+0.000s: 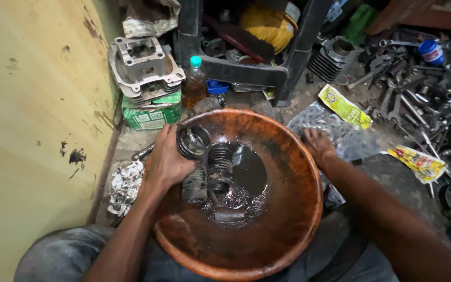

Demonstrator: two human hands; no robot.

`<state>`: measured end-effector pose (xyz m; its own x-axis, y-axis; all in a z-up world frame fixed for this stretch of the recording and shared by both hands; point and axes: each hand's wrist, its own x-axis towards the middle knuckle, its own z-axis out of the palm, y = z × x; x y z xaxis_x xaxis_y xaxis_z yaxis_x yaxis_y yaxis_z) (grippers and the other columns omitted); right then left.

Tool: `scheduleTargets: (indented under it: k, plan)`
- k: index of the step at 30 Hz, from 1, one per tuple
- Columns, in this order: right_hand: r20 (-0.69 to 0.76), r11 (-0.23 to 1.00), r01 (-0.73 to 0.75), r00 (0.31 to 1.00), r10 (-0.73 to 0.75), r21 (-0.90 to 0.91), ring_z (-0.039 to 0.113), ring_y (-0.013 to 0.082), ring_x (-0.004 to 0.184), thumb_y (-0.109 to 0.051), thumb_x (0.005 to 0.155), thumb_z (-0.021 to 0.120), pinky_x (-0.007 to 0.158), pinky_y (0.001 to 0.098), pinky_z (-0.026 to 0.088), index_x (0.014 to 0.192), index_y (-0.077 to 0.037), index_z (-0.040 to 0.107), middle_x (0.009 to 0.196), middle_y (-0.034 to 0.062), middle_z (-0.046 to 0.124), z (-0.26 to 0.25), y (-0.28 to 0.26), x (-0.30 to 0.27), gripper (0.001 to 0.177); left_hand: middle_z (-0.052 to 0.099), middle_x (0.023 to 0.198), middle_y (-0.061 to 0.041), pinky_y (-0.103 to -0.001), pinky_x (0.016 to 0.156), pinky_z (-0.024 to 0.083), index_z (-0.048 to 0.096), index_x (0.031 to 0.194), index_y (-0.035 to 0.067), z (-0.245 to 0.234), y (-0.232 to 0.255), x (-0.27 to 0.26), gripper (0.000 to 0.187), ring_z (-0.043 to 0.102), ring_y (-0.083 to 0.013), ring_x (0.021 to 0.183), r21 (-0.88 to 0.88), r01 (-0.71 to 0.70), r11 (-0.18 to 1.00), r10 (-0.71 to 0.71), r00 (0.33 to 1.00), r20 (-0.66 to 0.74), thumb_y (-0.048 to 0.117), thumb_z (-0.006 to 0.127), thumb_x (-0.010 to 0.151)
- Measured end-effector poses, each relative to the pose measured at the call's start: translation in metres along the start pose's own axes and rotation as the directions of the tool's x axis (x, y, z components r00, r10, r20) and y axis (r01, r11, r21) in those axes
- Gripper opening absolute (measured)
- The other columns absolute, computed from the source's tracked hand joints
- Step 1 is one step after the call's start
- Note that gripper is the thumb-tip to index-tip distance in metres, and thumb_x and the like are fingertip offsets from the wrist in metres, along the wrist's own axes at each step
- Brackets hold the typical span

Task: The person is cleaning two metal engine parts in a basin filled with dark liquid. They use a white cloth to wipe the parts and their hands to scrub them thoroughly. The person repeatedly dips the parts into the liquid and scrubs them to remove grime.

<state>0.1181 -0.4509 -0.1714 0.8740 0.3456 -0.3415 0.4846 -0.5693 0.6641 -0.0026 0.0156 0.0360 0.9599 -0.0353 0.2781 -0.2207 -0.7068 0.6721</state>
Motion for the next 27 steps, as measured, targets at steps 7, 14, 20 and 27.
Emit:
scheduleTargets:
  k: [7, 14, 20, 27]
  plan:
    - [-0.029, 0.808, -0.186, 0.97, 0.243, 0.559, 0.039, 0.0411, 0.138, -0.025, 0.092, 0.062, 0.114, 0.0451, 0.037, 0.11, -0.019, 0.078, 0.159, 0.0191, 0.036, -0.055, 0.042, -0.038, 0.025, 0.062, 0.12, -0.013, -0.042, 0.096, 0.056, 0.059, 0.129, 0.003, -0.002, -0.007, 0.0, 0.074, 0.068, -0.0316, 0.108, -0.129, -0.05, 0.99, 0.06, 0.995, 0.079, 0.029, 0.091, 0.067]
    - [-0.206, 0.361, 0.019, 0.847, 0.489, 0.932, 0.064, 0.0331, 0.111, -0.009, 0.069, 0.076, 0.099, 0.0453, 0.054, 0.123, -0.016, 0.076, 0.119, 0.0155, 0.069, -0.17, 0.072, -0.075, 0.054, 0.06, 0.128, -0.015, -0.05, 0.107, 0.047, 0.066, 0.125, 0.013, 0.02, -0.011, -0.005, 0.075, 0.056, -0.0371, 0.126, -0.136, -0.325, 0.936, 0.315, 0.945, -0.086, 0.024, 0.096, 0.057]
    - [-0.432, -0.334, 0.449, 0.893, 0.129, 0.829, 0.076, 0.0196, 0.096, 0.001, 0.077, 0.07, 0.091, 0.0367, 0.061, 0.135, -0.013, 0.059, 0.109, 0.0047, 0.075, -0.255, -0.001, -0.082, 0.061, 0.057, 0.136, -0.018, -0.051, 0.113, 0.041, 0.061, 0.13, 0.013, 0.032, -0.019, -0.007, 0.084, 0.053, -0.0396, 0.131, -0.195, -0.249, 0.949, 0.262, 0.964, 0.04, 0.026, 0.097, 0.055]
    - [-0.581, 0.058, 0.579, 0.805, 0.119, 0.813, 0.07, 0.0242, 0.107, 0.004, 0.063, 0.074, 0.092, 0.0374, 0.06, 0.133, -0.006, 0.057, 0.122, 0.0096, 0.066, -0.279, -0.026, -0.092, 0.072, 0.057, 0.134, -0.023, -0.053, 0.111, 0.035, 0.06, 0.133, 0.009, 0.044, -0.031, -0.008, 0.088, 0.048, -0.046, 0.131, -0.167, -0.241, 0.956, 0.253, 0.966, 0.053, 0.023, 0.1, 0.055]
